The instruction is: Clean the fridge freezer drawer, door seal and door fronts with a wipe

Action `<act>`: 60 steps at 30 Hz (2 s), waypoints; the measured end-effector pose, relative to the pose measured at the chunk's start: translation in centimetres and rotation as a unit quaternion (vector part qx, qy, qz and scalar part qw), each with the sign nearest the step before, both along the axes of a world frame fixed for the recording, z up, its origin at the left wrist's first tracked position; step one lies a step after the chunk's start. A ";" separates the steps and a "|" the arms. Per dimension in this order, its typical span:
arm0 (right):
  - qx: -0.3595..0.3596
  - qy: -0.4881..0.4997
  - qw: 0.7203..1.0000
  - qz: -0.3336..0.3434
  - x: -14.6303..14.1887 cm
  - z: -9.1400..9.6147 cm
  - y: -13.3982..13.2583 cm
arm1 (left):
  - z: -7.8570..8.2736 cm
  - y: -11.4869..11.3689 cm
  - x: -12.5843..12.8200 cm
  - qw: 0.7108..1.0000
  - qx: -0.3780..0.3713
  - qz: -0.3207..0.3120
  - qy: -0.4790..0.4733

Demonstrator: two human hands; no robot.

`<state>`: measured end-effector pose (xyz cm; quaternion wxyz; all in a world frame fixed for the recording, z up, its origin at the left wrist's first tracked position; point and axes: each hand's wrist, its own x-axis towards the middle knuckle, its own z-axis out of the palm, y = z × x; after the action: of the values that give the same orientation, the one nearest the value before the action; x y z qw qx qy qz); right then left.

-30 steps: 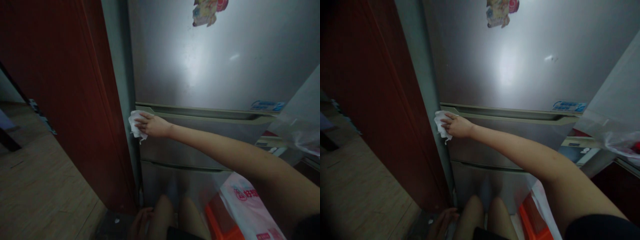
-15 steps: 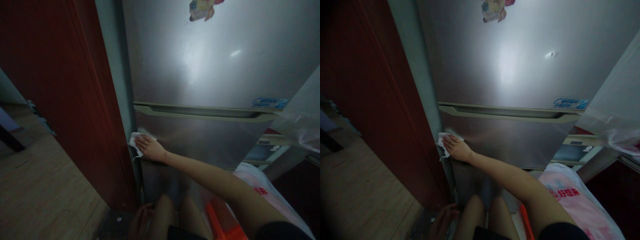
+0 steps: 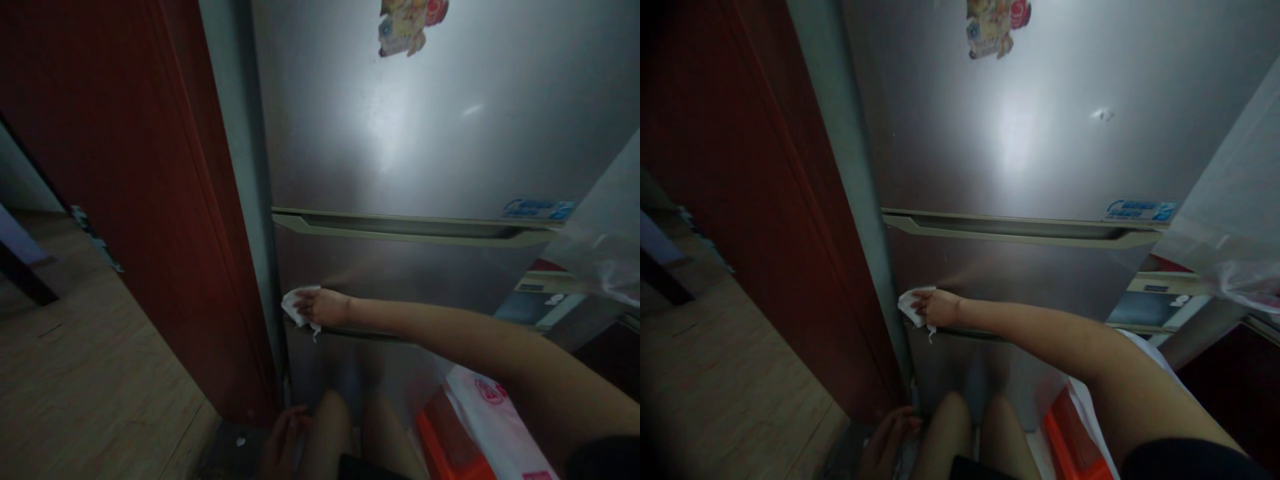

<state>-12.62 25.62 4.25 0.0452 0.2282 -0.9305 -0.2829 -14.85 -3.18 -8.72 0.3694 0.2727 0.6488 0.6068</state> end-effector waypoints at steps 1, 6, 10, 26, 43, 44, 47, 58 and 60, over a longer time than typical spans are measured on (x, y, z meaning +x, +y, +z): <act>0.003 -0.001 1.000 0.002 0.1 1.3 0.1 | -0.2 0.1 0.3 1.000 0.001 0.007 -0.002; 0.053 0.058 0.997 0.013 0.8 9.1 0.0 | -0.7 0.5 1.2 0.999 0.010 0.037 -0.004; 0.054 0.127 0.990 -0.028 0.8 13.6 -0.6 | -0.8 0.9 1.5 1.000 -0.002 -0.003 0.010; -0.061 0.285 0.955 -0.057 0.4 13.9 -2.5 | -3.0 1.7 1.5 1.000 -0.022 0.004 0.005; -0.027 0.162 0.984 -0.062 0.1 -1.9 -1.6 | -1.1 0.7 2.0 1.000 0.007 0.013 0.018; -0.019 0.148 0.987 -0.057 0.2 -2.3 -1.4 | -1.0 0.7 2.0 1.000 0.010 0.014 0.011; 0.000 0.114 0.992 -0.045 0.7 -2.8 -1.1 | -1.0 0.8 2.2 1.000 0.011 0.015 0.014; 0.050 0.029 0.998 -0.023 2.5 2.6 -0.9 | -0.6 1.0 1.7 0.999 -0.024 -0.038 0.004; 0.057 0.035 0.997 -0.025 2.5 5.8 -0.8 | -0.6 1.1 1.8 0.999 -0.029 -0.023 0.015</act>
<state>-10.09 24.86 10.06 0.0571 0.1971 -0.9160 -0.3446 -13.05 -2.09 -9.36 0.3812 0.2861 0.6652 0.5748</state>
